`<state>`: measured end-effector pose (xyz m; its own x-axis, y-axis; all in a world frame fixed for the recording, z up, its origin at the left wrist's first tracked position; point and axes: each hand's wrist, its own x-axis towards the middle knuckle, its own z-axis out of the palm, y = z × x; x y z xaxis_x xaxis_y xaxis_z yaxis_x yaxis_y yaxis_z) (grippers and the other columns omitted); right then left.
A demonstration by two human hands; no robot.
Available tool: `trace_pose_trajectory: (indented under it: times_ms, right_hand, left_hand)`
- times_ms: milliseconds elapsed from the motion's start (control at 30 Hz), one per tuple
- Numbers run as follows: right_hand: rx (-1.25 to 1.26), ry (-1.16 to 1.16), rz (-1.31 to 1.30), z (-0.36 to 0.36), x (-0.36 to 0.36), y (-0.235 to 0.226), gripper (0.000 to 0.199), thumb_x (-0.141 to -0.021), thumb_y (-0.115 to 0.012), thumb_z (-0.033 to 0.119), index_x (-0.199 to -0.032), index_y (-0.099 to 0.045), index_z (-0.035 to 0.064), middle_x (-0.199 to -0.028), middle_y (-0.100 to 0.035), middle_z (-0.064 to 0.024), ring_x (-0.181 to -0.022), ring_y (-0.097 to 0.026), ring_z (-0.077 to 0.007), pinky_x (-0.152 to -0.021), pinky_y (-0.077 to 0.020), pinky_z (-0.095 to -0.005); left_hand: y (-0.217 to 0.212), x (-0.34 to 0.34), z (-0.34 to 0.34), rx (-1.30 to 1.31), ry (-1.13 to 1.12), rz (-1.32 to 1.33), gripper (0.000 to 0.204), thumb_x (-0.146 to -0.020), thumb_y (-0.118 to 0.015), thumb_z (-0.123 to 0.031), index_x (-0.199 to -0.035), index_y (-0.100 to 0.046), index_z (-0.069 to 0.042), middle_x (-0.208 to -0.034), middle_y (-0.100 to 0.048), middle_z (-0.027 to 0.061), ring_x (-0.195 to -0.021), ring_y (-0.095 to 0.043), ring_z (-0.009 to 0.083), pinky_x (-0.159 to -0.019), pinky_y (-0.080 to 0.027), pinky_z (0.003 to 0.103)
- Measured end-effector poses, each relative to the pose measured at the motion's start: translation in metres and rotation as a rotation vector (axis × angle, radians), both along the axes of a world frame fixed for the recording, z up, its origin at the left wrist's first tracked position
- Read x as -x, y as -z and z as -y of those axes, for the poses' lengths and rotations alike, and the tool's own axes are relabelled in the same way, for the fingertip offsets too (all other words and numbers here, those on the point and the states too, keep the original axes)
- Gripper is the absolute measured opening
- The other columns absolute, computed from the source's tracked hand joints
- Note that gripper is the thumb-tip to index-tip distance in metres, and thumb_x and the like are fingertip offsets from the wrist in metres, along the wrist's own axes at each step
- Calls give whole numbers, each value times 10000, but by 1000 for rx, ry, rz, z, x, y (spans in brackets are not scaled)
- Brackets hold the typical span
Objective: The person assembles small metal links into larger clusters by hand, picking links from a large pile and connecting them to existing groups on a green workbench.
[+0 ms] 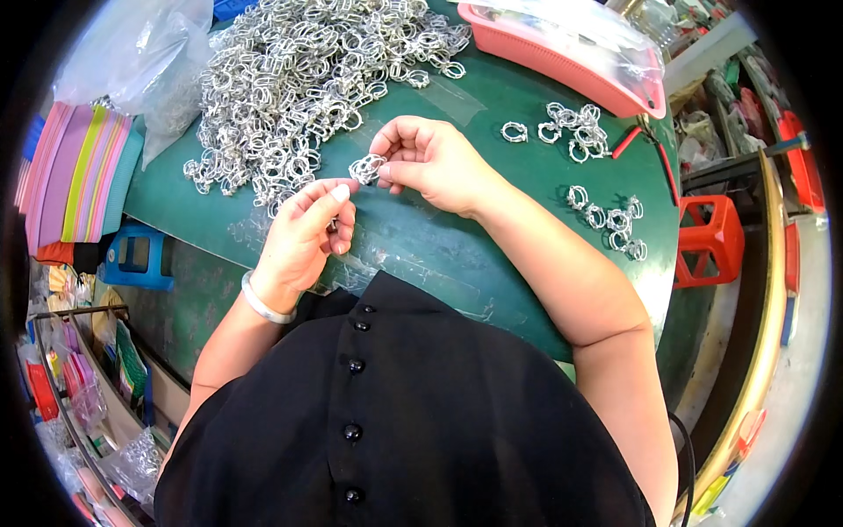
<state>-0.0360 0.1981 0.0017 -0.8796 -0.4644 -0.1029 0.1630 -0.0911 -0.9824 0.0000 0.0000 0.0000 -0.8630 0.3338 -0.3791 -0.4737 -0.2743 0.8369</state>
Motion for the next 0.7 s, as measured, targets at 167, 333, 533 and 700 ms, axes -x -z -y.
trace_pose_trajectory:
  times_ms: [167, 333, 533, 700]
  right_hand:
    - [143, 5, -238, 10, -10, 3, 136, -782, -541, -62, -900, -530, 5, -883, -568, -31, -819, -553, -91, -746, -461, -230]
    - [97, -30, -358, 7, -11, 3, 161, -774, -539, -86, -902, -494, -1, -995, -507, -71, -913, -525, -119, -816, -446, -264]
    - [124, -65, -278, 7, -13, -2, 308, -761, -556, -88, -1043, -467, -4, -1012, -508, -69, -943, -532, -136, -839, -445, -275]
    - [132, -46, -248, 7, -11, -1, 337, -768, -583, -51, -1082, -466, -20, -1010, -518, -72, -930, -540, -139, -830, -447, -269]
  left_hand:
    - [-2, -4, -6, 13, -17, -167, 193, -800, -643, -132, -946, -582, -21, -705, -533, -27, -560, -465, 26, -476, -375, 165]
    - [5, -5, -8, 156, -55, -431, 219, -791, -631, -65, -997, -580, -10, -735, -513, -39, -587, -441, 17, -500, -358, 156]
    - [10, -1, -5, 286, -68, -668, 272, -805, -587, -14, -1076, -561, -21, -775, -519, -28, -596, -446, 8, -515, -362, 141]
    - [11, 0, -4, 306, -80, -697, 286, -799, -590, -2, -1083, -561, -26, -775, -516, -30, -598, -447, 8, -518, -363, 139]
